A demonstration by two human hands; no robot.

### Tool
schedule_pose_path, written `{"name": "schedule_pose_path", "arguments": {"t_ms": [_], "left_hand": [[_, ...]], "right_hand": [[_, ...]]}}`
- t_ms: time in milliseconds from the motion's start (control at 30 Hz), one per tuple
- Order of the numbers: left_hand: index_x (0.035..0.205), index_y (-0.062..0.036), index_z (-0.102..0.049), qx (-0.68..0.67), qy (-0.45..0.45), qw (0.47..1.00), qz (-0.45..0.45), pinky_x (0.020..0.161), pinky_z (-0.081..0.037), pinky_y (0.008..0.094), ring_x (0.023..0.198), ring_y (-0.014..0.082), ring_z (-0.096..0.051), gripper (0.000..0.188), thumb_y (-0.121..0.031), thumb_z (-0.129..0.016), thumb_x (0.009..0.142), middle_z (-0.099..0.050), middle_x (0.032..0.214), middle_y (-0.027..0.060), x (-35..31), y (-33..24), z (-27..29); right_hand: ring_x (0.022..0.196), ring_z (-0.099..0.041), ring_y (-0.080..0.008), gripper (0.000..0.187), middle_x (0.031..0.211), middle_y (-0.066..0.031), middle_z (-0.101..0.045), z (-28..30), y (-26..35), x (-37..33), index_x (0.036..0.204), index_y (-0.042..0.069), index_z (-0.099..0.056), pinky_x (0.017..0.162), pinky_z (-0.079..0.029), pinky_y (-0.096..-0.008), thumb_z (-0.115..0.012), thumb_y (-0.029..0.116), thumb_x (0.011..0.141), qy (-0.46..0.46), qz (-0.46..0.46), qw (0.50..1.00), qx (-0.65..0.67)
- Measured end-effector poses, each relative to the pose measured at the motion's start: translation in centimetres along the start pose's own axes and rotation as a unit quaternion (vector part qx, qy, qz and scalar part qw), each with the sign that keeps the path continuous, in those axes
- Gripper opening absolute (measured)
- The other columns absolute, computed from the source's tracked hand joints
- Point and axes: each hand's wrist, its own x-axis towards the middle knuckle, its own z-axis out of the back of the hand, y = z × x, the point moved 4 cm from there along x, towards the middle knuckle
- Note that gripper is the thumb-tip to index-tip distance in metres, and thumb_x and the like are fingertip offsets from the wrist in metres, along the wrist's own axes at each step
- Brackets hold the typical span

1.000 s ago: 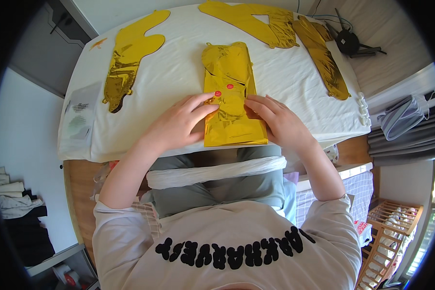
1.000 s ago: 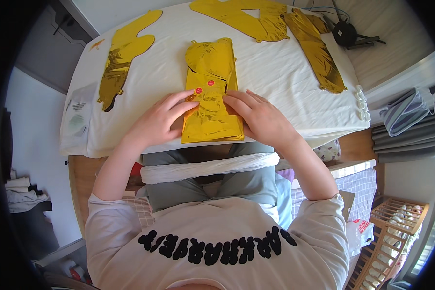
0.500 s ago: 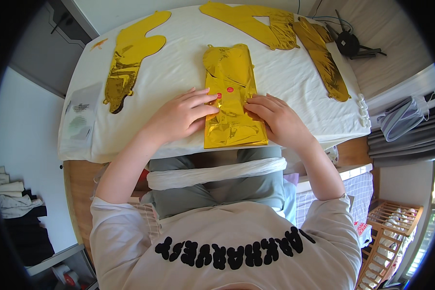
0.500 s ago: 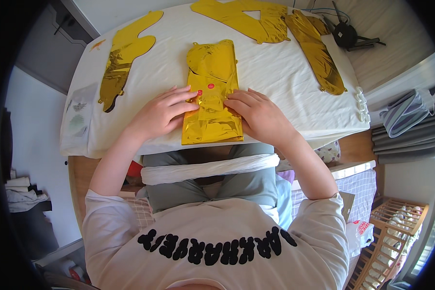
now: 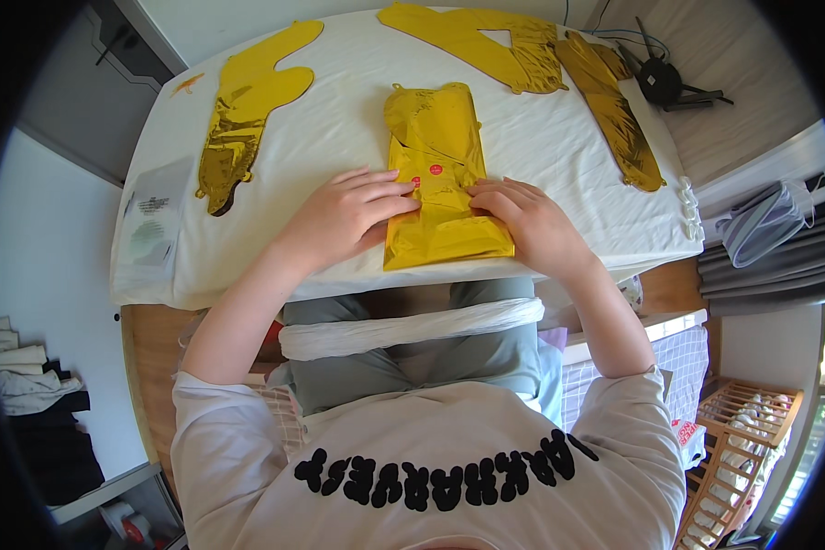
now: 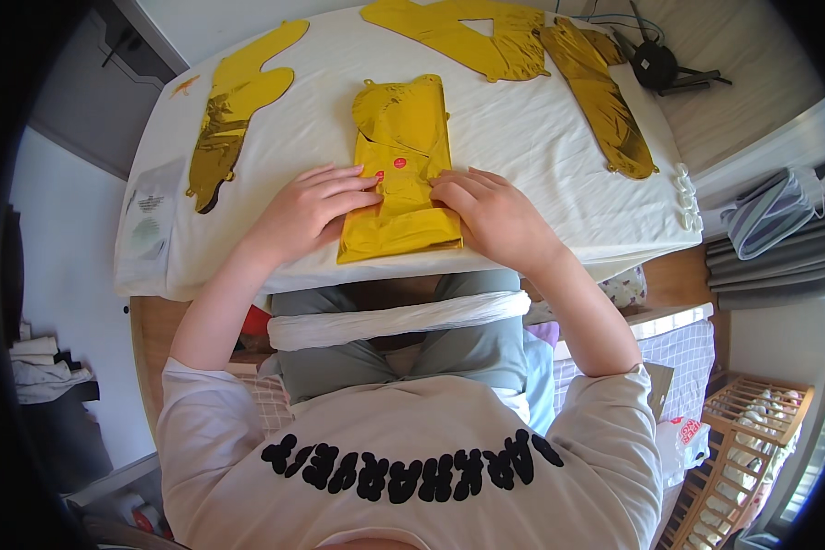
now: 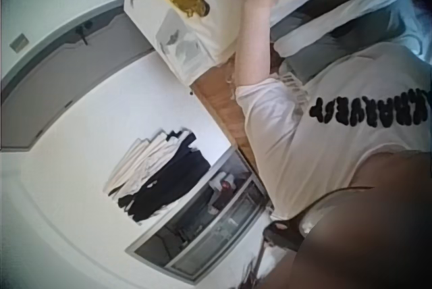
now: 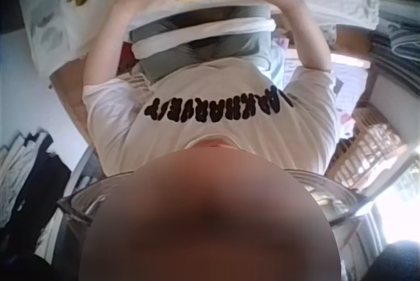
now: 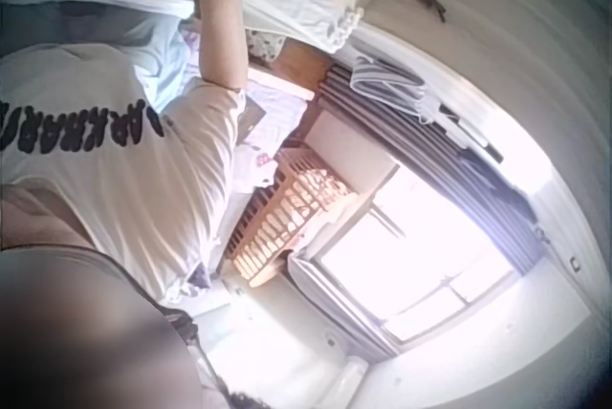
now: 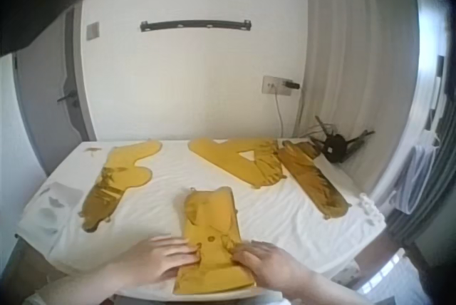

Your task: Folding a gold foil balloon into a neat rectangle.

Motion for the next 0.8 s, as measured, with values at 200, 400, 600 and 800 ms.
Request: {"name": "schedule_pose_path", "arguments": {"t_ms": [200,400,600,800], "left_hand": [[0.126,-0.0188,-0.072,-0.053,0.011,0.996,0.078,0.124,-0.030,0.0574,0.136,0.0254,-0.058,0.035,-0.009,-0.065,0.093,-0.070,0.135,0.0019,0.1,0.7,-0.9],[0.128,-0.0184,-0.071,-0.073,0.027,0.992,0.097,0.125,-0.028,0.0581,0.139,0.0258,-0.056,0.037,-0.009,-0.063,0.093,-0.068,0.140,0.0009,0.1,0.4,-0.6],[0.128,-0.0156,-0.071,-0.077,0.025,0.991,0.105,0.125,-0.029,0.0570,0.137,0.0258,-0.057,0.035,-0.013,-0.064,0.093,-0.067,0.140,0.0030,-0.2,0.7,-0.7],[0.126,-0.0001,-0.067,-0.069,0.009,0.988,0.141,0.122,-0.035,0.0520,0.116,0.0352,-0.067,0.037,-0.028,-0.058,0.105,-0.071,0.128,0.0176,-0.1,0.6,-0.6]], "right_hand": [[0.123,-0.065,-0.0343,0.042,0.129,-0.0136,-0.069,-0.1,-0.8,-0.2,0.119,0.004,-0.067,0.114,-0.046,-0.0495,-0.071,-0.006,0.078,-0.014,-0.051,0.998,0.042],[0.115,-0.068,-0.0352,0.031,0.117,-0.0139,-0.072,-0.2,-1.6,-0.7,0.111,0.003,-0.073,0.110,-0.050,-0.0449,-0.074,-0.002,0.080,-0.027,-0.066,0.995,0.066],[0.099,-0.070,-0.0348,0.022,0.108,-0.0150,-0.072,0.7,-0.3,0.3,0.109,0.001,-0.074,0.102,-0.054,-0.0432,-0.076,0.005,0.087,-0.047,-0.098,0.991,0.074],[0.082,-0.070,-0.0287,0.017,0.103,-0.0181,-0.073,-0.1,-2.8,-0.6,0.106,-0.001,-0.074,0.084,-0.057,-0.0379,-0.077,0.009,0.092,-0.014,-0.142,0.982,0.121]]}}
